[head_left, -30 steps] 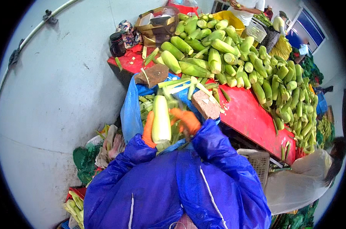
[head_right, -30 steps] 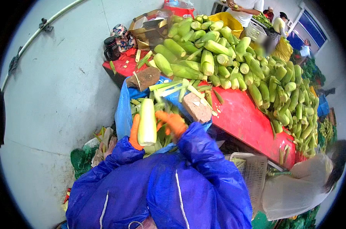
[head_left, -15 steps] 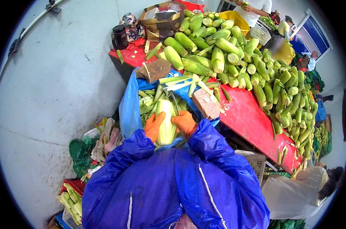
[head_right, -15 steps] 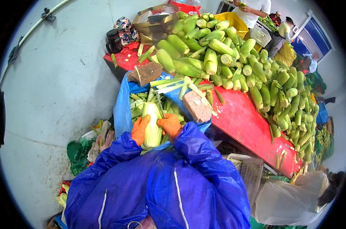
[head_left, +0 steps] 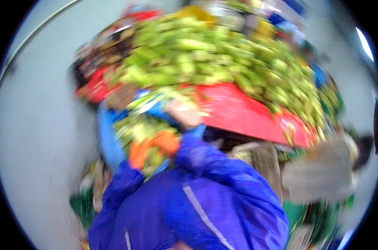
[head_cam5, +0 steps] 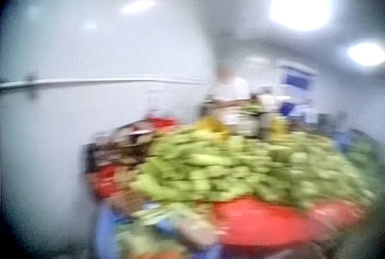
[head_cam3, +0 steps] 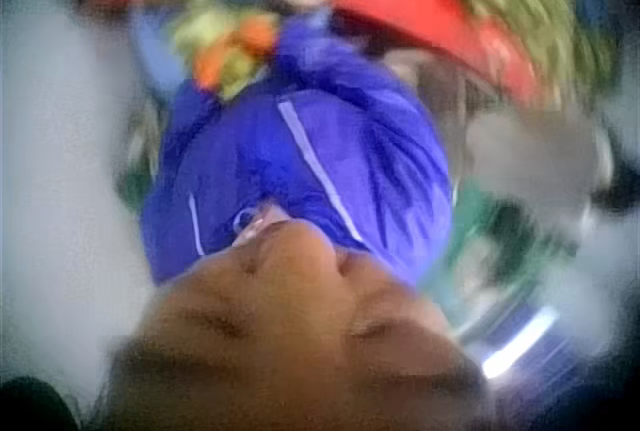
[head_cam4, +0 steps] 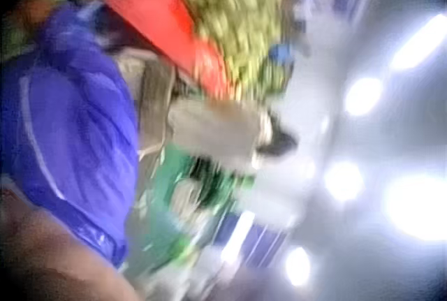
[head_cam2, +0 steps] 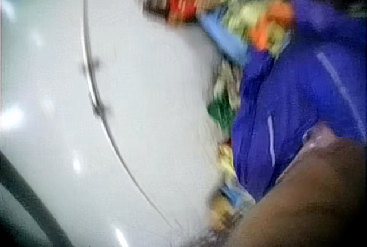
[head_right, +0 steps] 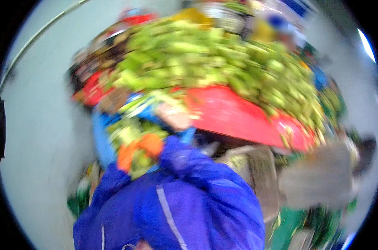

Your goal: The person peels corn cobs by hand, removing the husks and silk. They place the peeled corn into a green crate and occasionally move around the workspace to handle different piles of corn and crates.

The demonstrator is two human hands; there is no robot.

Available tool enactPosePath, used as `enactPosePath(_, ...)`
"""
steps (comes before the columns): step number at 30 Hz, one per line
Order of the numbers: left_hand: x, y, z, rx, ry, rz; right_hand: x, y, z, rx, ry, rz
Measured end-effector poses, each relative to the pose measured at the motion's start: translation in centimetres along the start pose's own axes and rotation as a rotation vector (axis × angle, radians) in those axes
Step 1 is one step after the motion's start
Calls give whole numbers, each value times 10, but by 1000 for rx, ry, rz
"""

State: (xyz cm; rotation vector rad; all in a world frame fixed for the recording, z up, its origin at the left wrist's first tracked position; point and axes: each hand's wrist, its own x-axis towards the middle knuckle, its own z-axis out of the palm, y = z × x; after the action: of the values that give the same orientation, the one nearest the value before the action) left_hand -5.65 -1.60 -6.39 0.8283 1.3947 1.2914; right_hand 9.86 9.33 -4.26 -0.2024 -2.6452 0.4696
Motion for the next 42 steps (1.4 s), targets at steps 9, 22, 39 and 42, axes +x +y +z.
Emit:
enactPosePath(9, -4, -11, -25, -360, -93, 38, 19, -37, -12, 1306, 107, 791)
enactPosePath(22, -1, 0, -32, -905, -127, -14, 4, -47, -51, 1408, 394, 850)
enactPosePath(39, -6, 11, -88, -504, 403, 258, -6, 28, -48, 799, 283, 1050)
enactPosePath(42, -12, 27, -57, -221, 335, 322, 32, -6, -86, 639, 230, 769)
